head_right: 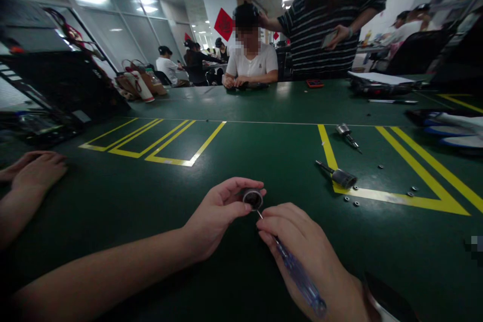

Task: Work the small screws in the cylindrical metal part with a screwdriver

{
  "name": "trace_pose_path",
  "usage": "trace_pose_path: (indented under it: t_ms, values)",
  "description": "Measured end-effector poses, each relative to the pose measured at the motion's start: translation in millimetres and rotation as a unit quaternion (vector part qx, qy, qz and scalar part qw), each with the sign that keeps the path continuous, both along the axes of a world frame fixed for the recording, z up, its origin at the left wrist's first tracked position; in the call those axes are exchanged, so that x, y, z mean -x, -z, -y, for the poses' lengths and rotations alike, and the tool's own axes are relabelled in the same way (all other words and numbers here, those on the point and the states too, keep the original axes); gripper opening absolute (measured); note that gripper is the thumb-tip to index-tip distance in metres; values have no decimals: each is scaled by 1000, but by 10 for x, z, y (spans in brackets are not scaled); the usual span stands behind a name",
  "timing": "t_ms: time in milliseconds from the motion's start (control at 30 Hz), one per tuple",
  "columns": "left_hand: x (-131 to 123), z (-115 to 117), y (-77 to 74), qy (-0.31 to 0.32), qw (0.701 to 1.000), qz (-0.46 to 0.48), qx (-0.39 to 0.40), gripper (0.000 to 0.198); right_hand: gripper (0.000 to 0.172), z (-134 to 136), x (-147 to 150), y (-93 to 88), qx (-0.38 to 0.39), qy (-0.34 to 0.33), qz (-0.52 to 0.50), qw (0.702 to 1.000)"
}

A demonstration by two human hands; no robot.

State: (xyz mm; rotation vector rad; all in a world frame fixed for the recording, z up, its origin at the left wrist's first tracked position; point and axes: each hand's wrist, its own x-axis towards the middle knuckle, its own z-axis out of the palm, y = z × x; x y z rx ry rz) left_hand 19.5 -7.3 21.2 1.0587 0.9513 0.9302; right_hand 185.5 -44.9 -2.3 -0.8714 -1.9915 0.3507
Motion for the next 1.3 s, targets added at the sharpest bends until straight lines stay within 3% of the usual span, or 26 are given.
trace_pose_path:
  t_ms: [400,733,800,867,967,1033,1133,1300]
  values:
    - [-57,0,35,-38,999,-8,-16,19,24,20,-58,96,-46,-14,107,993]
    - [-62,-13,58,-26,999,-25,-22,17,22,70,-8,-6,-45,-9,62,997]
    - [-54,-32,59,-26,999,-27,-21,17,17,85,-16,-52,-4,21,1,1000]
    - [-42,-57,56,-37,999,-33,-21,17,13,72,-20,-93,90,68,-62,992]
    - [-20,-92,49,-54,997,-53,-16,22,20,-10,-5,-124,270,102,-122,950]
    - [-5,-108,47,-52,997,-63,-8,28,23,-76,14,-126,349,102,-140,921]
    - [15,-123,50,-45,996,-73,-1,31,24,-126,32,-109,381,104,-135,909]
    - [38,-135,64,-31,996,-85,6,33,27,-108,10,-59,365,105,-89,921]
